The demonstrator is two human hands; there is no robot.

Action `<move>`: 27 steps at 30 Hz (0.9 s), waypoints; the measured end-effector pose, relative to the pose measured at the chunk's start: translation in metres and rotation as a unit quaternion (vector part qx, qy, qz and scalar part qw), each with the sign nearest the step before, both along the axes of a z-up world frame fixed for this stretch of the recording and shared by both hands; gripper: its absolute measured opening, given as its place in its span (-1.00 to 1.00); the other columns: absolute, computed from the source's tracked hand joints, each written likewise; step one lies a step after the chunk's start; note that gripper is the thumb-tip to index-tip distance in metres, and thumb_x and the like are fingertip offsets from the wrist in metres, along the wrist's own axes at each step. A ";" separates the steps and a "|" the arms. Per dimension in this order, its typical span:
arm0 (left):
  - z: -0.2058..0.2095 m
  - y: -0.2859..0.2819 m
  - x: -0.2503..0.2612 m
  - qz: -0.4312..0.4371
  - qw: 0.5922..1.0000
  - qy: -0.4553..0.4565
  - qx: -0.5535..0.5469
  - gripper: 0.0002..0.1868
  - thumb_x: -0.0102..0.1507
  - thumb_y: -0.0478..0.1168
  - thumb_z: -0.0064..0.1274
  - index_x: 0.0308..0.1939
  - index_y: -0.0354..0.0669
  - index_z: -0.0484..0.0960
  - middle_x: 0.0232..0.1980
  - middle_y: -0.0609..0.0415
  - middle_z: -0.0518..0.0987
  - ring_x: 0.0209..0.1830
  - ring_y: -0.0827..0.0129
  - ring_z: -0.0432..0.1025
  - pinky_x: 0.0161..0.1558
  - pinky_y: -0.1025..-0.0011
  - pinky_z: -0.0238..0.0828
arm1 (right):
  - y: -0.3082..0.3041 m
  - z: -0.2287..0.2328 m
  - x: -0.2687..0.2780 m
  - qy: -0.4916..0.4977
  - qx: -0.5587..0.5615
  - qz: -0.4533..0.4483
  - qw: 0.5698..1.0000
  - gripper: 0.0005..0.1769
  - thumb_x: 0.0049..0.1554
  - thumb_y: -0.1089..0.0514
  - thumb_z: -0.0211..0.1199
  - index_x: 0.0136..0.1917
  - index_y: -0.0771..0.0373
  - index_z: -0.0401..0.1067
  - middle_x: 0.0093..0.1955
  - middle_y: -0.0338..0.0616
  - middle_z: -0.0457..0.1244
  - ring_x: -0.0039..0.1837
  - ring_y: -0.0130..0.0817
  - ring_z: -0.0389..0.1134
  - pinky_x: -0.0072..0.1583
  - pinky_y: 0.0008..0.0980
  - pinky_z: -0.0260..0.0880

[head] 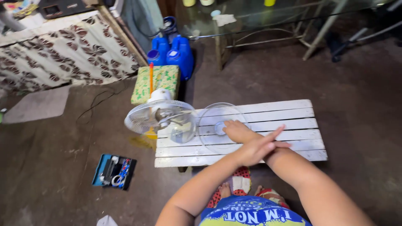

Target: The person disassembles a small white table fan, removes the front grille, and uses a small tool to adjust or clean the fan blades. They then retrieve a small white plastic piece from a toolbox and reattach it to the fan before wiping the grille with a cloth.

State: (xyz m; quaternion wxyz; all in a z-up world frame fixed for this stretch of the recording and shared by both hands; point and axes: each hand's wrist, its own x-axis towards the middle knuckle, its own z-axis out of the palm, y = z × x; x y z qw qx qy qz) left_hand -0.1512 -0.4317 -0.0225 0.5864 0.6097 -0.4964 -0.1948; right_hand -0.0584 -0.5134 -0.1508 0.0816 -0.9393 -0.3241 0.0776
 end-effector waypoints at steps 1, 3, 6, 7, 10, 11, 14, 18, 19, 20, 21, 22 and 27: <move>0.000 -0.004 0.007 -0.001 1.000 -0.012 -0.006 -0.35 0.58 -0.06 -0.44 0.72 -0.11 -0.18 0.43 0.00 0.52 0.47 0.16 0.38 0.58 0.30 0.14 | -0.012 0.013 0.001 -0.013 -0.004 -0.002 1.000 -0.68 0.14 0.24 0.05 0.11 0.28 0.51 0.31 0.13 0.25 0.32 0.08 0.28 0.30 -0.02 0.27; -0.005 -0.028 0.029 0.065 0.984 -0.125 0.106 -0.33 0.52 -0.07 -0.32 0.69 -0.06 -0.08 0.32 -0.03 0.59 0.34 0.09 0.44 0.50 0.22 0.14 | -0.038 0.034 -0.001 -0.035 -0.011 -0.005 0.999 -0.68 0.11 0.22 0.07 0.08 0.28 0.53 0.32 0.13 0.24 0.31 0.06 0.29 0.29 -0.03 0.29; -0.015 -0.048 0.052 0.175 0.935 -0.240 0.192 -0.31 0.41 -0.02 -0.21 0.60 0.02 0.01 0.21 0.11 0.72 0.19 0.10 0.50 0.26 0.02 0.11 | -0.078 0.050 -0.007 0.032 -0.072 -0.035 0.996 -0.71 0.14 0.16 0.08 0.08 0.24 0.52 0.28 0.09 0.26 0.28 0.02 0.30 0.28 -0.06 0.29; -0.017 -0.065 0.062 0.193 0.937 -0.195 0.216 -0.28 0.41 -0.02 -0.14 0.61 0.00 0.01 0.23 -0.10 0.64 0.20 0.00 0.47 0.25 0.07 0.22 | -0.096 0.053 -0.002 0.025 -0.073 -0.045 0.996 -0.71 0.15 0.16 0.08 0.07 0.23 0.52 0.26 0.07 0.26 0.27 0.00 0.30 0.27 -0.06 0.29; -0.039 -0.115 0.084 0.270 0.943 0.107 0.162 -0.15 0.36 -0.08 -0.11 0.66 0.06 -0.16 0.08 -0.25 0.67 0.02 0.02 0.61 0.16 0.26 0.48 | -0.168 0.034 -0.002 0.003 -0.095 -0.080 0.992 -0.74 0.18 0.15 0.07 0.05 0.20 0.52 0.20 0.02 0.29 0.25 -0.04 0.30 0.24 -0.07 0.28; -0.050 -0.136 0.092 0.349 0.929 -0.004 0.126 -0.22 0.37 -0.13 -0.02 0.62 -0.04 -0.01 0.17 -0.27 0.61 0.12 -0.01 0.54 0.17 0.24 0.44 | -0.200 0.025 -0.005 -0.002 -0.108 -0.097 0.989 -0.74 0.18 0.14 0.07 0.04 0.20 0.53 0.18 0.01 0.29 0.24 -0.05 0.30 0.23 -0.08 0.28; -0.077 -0.195 0.112 0.463 0.877 -0.128 -0.006 -0.55 0.37 -0.16 0.10 0.31 -0.24 0.51 0.18 -0.22 0.62 0.16 0.08 0.54 0.14 0.27 0.44 | -0.292 0.016 -0.028 -0.056 -0.136 -0.068 0.987 -0.76 0.21 0.13 0.06 0.02 0.17 0.53 0.12 -0.04 0.32 0.22 -0.09 0.30 0.20 -0.09 0.28; -0.083 -0.266 0.110 0.567 0.823 0.012 0.047 -0.70 0.35 -0.12 0.16 -0.22 -0.37 0.63 -0.29 -0.07 0.63 -0.20 0.21 0.53 -0.10 0.29 0.48 | -0.388 0.066 -0.054 0.018 -0.051 -0.120 0.991 -0.73 0.15 0.21 0.12 0.09 0.13 0.53 0.12 -0.09 0.30 0.27 -0.16 0.29 0.22 -0.13 0.29; -0.084 -0.286 0.108 0.589 0.802 0.049 0.082 -0.61 0.36 -0.09 0.21 -0.29 -0.45 0.57 -0.37 -0.09 0.57 -0.29 0.17 0.44 -0.18 0.26 0.45 | -0.406 0.080 -0.054 0.028 -0.037 -0.124 0.991 -0.71 0.12 0.19 0.17 0.12 0.14 0.51 0.14 -0.08 0.28 0.29 -0.14 0.27 0.24 -0.12 0.27; -0.085 -0.303 0.110 0.610 0.779 0.086 0.117 -0.51 0.36 -0.07 0.25 -0.37 -0.52 0.52 -0.46 -0.10 0.50 -0.38 0.12 0.35 -0.26 0.23 0.42 | -0.422 0.093 -0.052 0.038 -0.023 -0.127 0.991 -0.68 0.09 0.17 0.23 0.14 0.15 0.50 0.16 -0.07 0.27 0.31 -0.13 0.24 0.26 -0.10 0.25; -0.086 -0.317 0.111 0.603 0.784 0.123 0.083 -0.51 0.42 -0.07 0.15 -0.37 -0.52 0.51 -0.50 -0.05 0.46 -0.42 0.20 0.35 -0.29 0.26 0.42 | -0.435 0.101 -0.051 0.052 -0.010 -0.130 0.990 -0.63 0.06 0.15 0.28 0.17 0.16 0.48 0.18 -0.06 0.25 0.32 -0.11 0.22 0.27 -0.09 0.24; -0.088 -0.330 0.113 0.595 0.787 0.159 0.048 -0.49 0.47 -0.07 0.04 -0.38 -0.52 0.50 -0.53 0.01 0.43 -0.47 0.28 0.34 -0.32 0.28 0.42 | -0.445 0.108 -0.047 0.051 0.008 -0.140 0.989 -0.63 0.08 0.15 0.27 0.19 0.15 0.48 0.20 -0.09 0.25 0.34 -0.12 0.23 0.29 -0.10 0.24; -0.090 -0.376 0.159 0.572 0.794 0.207 -0.011 -0.63 0.42 -0.27 -0.28 0.24 -0.22 0.53 -0.25 -0.06 0.47 -0.27 0.25 0.43 -0.22 0.29 0.46 | -0.482 0.131 0.025 0.060 0.112 -0.166 0.978 -0.58 0.12 0.14 0.28 0.26 0.12 0.44 0.28 -0.18 0.24 0.33 -0.12 0.25 0.31 -0.14 0.26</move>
